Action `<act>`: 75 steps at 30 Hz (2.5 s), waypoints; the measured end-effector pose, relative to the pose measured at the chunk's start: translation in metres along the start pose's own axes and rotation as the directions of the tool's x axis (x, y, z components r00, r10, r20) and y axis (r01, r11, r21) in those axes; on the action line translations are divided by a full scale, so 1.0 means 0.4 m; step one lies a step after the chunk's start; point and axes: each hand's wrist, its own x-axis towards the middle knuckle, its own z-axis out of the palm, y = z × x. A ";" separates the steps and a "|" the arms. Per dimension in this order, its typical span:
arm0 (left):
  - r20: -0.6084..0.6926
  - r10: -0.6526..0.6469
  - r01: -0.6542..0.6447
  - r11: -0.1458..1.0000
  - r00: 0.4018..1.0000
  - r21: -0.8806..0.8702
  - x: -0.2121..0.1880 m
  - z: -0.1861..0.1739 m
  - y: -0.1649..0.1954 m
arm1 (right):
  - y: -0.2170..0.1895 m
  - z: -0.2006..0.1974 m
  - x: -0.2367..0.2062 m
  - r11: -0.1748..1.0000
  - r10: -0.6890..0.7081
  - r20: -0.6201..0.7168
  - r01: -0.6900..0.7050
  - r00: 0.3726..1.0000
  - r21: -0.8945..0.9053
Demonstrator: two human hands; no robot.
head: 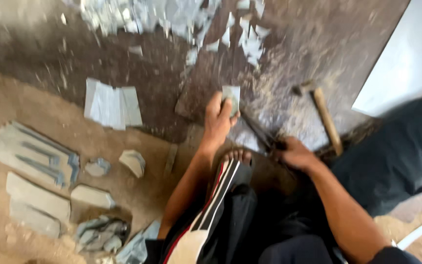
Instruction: The person sits on the floor of a workshop and cuts thin metal sheets into small pieces using hand shears. They pick up sheet pieces one at a time, trim edges into small triangular offcuts, and toss the finished pieces onto a growing scrap pile beside the cutting board.
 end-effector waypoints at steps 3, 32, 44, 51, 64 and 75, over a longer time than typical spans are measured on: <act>0.005 0.020 -0.021 1.000 1.000 0.010 0.004 -0.003 0.010 | 0.006 -0.006 -0.002 0.930 0.141 0.203 -0.200 0.969 0.310; 0.116 0.180 -0.190 0.979 0.977 0.077 0.103 0.095 0.166 | -0.209 0.035 -0.079 0.988 -0.154 -0.128 0.154 0.980 -0.008; 0.043 0.288 -0.290 0.928 0.957 0.236 0.102 0.106 0.169 | -0.257 0.013 -0.066 0.958 -0.286 -0.046 0.286 0.957 -0.009; 0.080 0.375 -0.382 0.885 0.924 0.265 0.096 0.100 0.157 | -0.269 0.027 -0.052 0.952 -0.287 -0.116 0.269 0.951 -0.147; 0.109 0.305 -0.315 0.945 0.946 0.084 0.098 0.092 0.150 | -0.216 0.039 0.024 0.920 -0.314 -0.241 0.231 0.918 -0.318; 0.043 0.214 -0.219 0.960 0.976 0.176 0.043 0.090 0.123 | -0.214 0.041 -0.018 0.956 -0.283 -0.165 0.266 0.945 -0.121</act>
